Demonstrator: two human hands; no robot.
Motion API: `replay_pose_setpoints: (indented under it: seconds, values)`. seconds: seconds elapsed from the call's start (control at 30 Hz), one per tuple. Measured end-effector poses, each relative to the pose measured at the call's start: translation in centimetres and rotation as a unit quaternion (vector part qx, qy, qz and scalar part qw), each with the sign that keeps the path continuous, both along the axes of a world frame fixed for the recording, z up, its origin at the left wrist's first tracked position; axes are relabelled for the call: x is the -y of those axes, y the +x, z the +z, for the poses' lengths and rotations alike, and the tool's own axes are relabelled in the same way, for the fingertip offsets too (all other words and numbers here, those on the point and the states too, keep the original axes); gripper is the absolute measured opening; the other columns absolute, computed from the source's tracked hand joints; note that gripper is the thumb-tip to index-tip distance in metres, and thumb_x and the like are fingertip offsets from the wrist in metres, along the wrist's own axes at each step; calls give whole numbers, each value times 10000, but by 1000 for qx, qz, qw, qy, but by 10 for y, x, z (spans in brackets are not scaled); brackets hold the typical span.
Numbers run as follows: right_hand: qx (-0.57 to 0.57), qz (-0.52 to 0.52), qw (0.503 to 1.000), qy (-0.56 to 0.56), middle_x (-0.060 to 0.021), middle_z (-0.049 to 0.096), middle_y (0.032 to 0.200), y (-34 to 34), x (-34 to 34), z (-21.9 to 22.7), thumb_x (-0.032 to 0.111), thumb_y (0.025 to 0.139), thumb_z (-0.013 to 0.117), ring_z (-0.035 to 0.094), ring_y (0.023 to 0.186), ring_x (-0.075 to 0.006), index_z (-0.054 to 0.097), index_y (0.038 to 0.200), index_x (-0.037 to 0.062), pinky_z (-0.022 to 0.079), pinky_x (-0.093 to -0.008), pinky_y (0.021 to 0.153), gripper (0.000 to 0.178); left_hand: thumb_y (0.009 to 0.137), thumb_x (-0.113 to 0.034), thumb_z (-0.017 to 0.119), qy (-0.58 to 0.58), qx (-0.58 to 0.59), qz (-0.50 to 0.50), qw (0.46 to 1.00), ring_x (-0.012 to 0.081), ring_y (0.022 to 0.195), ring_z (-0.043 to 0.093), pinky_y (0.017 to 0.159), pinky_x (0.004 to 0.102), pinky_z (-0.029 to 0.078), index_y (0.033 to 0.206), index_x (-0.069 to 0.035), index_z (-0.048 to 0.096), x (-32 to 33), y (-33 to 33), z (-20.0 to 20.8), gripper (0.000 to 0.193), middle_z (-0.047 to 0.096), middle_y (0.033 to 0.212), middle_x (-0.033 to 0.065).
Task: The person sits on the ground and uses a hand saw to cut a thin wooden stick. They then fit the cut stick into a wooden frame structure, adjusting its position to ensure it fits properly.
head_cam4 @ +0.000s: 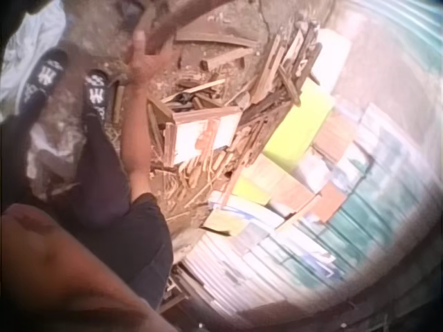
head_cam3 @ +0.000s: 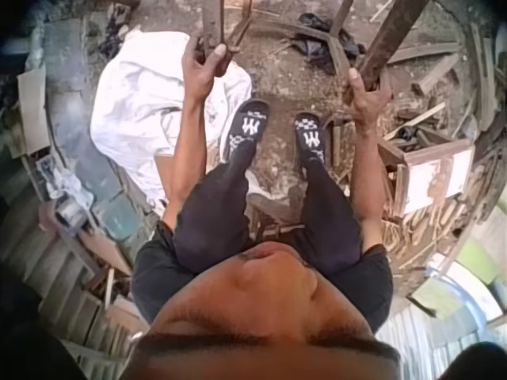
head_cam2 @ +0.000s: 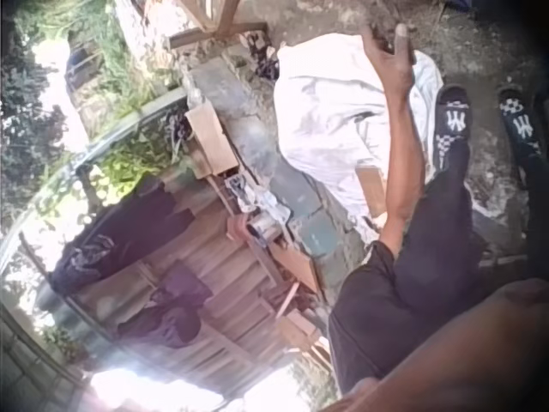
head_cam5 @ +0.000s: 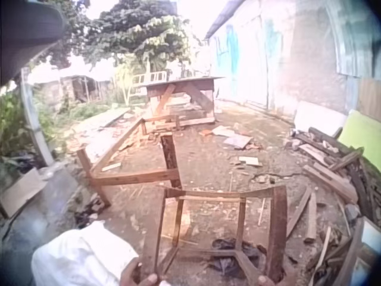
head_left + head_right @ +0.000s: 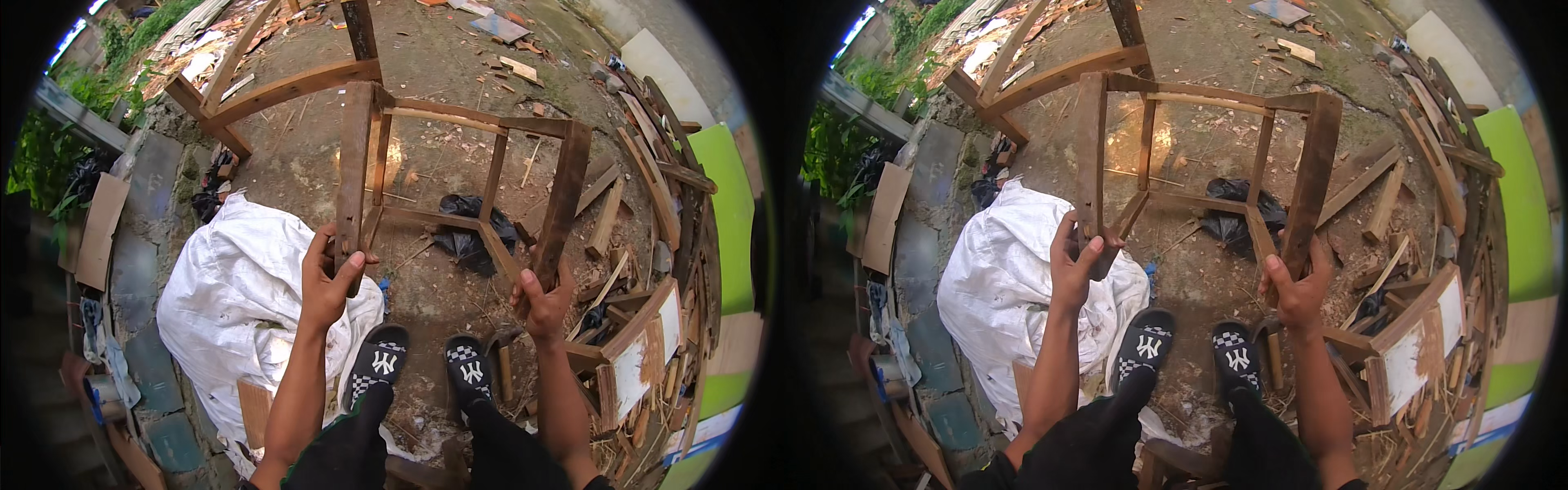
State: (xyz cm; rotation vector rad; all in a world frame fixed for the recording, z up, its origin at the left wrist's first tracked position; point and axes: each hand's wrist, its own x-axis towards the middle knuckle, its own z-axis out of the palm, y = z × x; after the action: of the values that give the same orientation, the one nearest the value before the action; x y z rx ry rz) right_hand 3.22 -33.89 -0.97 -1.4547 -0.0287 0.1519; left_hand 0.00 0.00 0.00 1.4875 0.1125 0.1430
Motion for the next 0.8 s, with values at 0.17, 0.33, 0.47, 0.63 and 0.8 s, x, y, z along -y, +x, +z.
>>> replay_pose_setpoints:
  seconds: [0.17,0.33,0.47,0.63,0.8]
  values:
    - [-9,29,977,-211,-74,724,993,-6,16,-123,49,866,797,700,954,-216,646,1183,14,556,-365,869,352,919,-194,794,71,-56,-32,995,159,1033,639,902,327,503,1191,-30,565,-2,10,-83,391,690,1071,79]
    - [-50,102,957,-267,-85,727,1027,-19,15,-158,87,842,816,696,997,-208,688,1118,33,541,-363,895,310,926,-178,800,78,-78,-13,994,150,978,656,868,324,523,1232,-35,597,4,-18,-157,394,693,1049,59]
    - [-60,199,928,-309,-121,734,1101,-7,30,-131,55,889,712,697,1032,-223,692,1198,22,529,-355,920,312,973,-513,676,78,-3,-63,995,184,1027,665,906,339,522,1336,-7,545,-12,-25,-144,637,700,1111,91]
    - [-183,42,982,-37,-134,702,1191,30,58,-81,147,1032,552,696,1033,-228,620,1349,52,557,-383,901,339,1036,-644,454,-152,-32,-31,987,243,985,708,912,362,539,1394,24,495,-2,-8,-90,759,707,1080,163]
    - [-166,-27,985,-41,-136,666,1078,32,-24,-1,199,1067,552,699,825,-178,319,1523,13,581,-338,683,544,1043,-381,622,-71,-179,25,981,156,581,630,579,288,512,1319,-2,555,18,14,-41,473,676,776,102]
